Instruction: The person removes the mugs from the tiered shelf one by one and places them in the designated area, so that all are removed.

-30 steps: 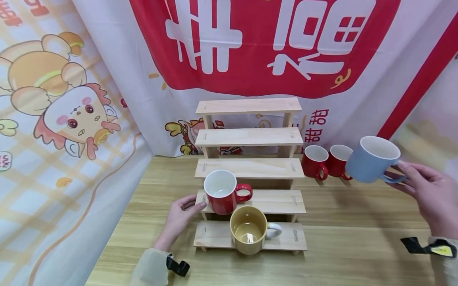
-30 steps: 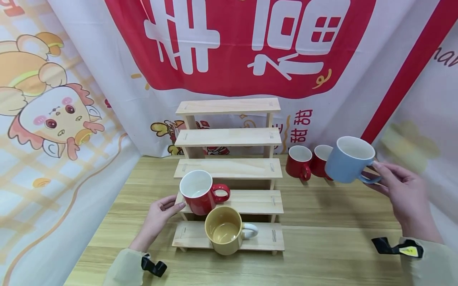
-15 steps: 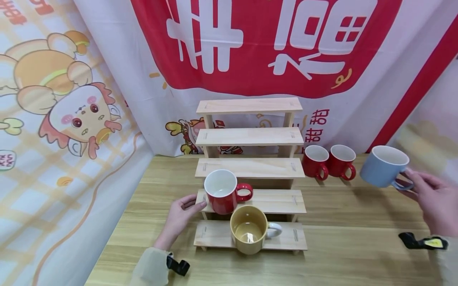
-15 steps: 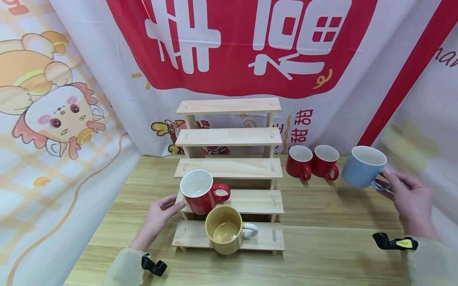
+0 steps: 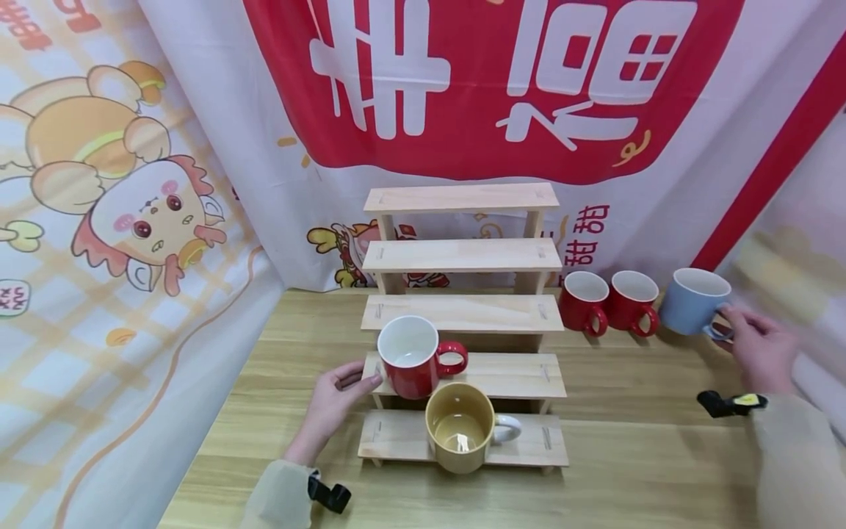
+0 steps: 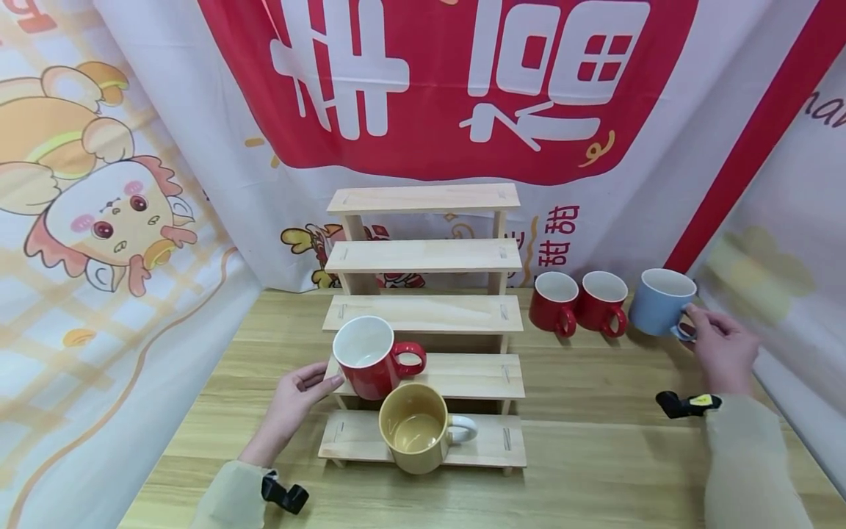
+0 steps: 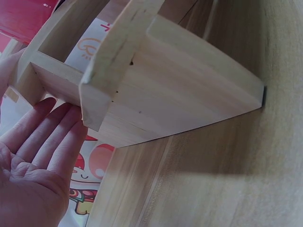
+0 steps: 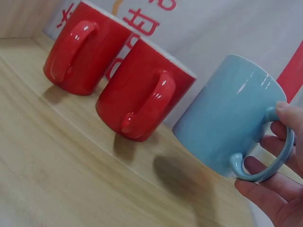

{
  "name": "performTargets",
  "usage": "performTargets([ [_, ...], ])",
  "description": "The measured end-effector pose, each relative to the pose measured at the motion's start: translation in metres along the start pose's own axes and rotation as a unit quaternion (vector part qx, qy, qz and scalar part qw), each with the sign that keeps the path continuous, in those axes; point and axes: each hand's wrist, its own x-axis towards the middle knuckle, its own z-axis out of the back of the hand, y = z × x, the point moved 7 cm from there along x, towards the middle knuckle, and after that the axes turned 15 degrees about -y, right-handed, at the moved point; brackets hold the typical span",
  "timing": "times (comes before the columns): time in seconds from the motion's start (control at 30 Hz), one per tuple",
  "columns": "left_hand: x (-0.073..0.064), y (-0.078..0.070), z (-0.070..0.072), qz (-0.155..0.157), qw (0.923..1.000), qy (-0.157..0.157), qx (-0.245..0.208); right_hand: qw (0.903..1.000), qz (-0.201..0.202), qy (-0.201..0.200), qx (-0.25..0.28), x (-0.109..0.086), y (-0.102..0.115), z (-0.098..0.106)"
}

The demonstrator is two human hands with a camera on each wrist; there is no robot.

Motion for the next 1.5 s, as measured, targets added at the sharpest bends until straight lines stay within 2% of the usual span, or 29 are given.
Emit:
performTargets([
  [0.17,0.0,0.002,-0.002,0.004,1.0,0.003,0.004,0.9997,-0.011,-0.021,-0.001,0.002,-0.004,-0.007],
  [0.47,-0.001,0.002,-0.003,-0.001,1.0,0.002,0.0,0.9911,-0.002,-0.097,-0.091,0.011,-0.015,-0.007],
  [0.7,-0.002,0.001,-0.003,-0.002,1.0,0.001,-0.008,0.9856,-0.043,-0.122,-0.109,0.015,-0.028,-0.005],
  [0.8,-0.002,0.001,-0.002,0.001,1.0,0.001,-0.009,0.9838,-0.053,-0.122,-0.121,0.013,-0.029,-0.005],
  [0.93,-0.001,0.003,-0.001,0.003,1.0,-0.002,-0.009,0.9833,-0.043,-0.116,-0.134,0.011,-0.029,-0.006],
  [1.27,0.0,0.003,-0.001,0.002,1.0,-0.003,-0.009,0.9912,-0.026,-0.087,-0.096,0.011,-0.04,0.0],
  [1.37,0.0,0.003,-0.001,0.003,1.0,-0.002,-0.008,0.9904,-0.02,-0.07,-0.118,0.013,-0.039,0.003],
  [1.5,0.0,0.002,-0.001,0.003,1.0,-0.002,-0.009,0.9809,0.008,-0.056,-0.186,0.015,-0.03,0.005],
])
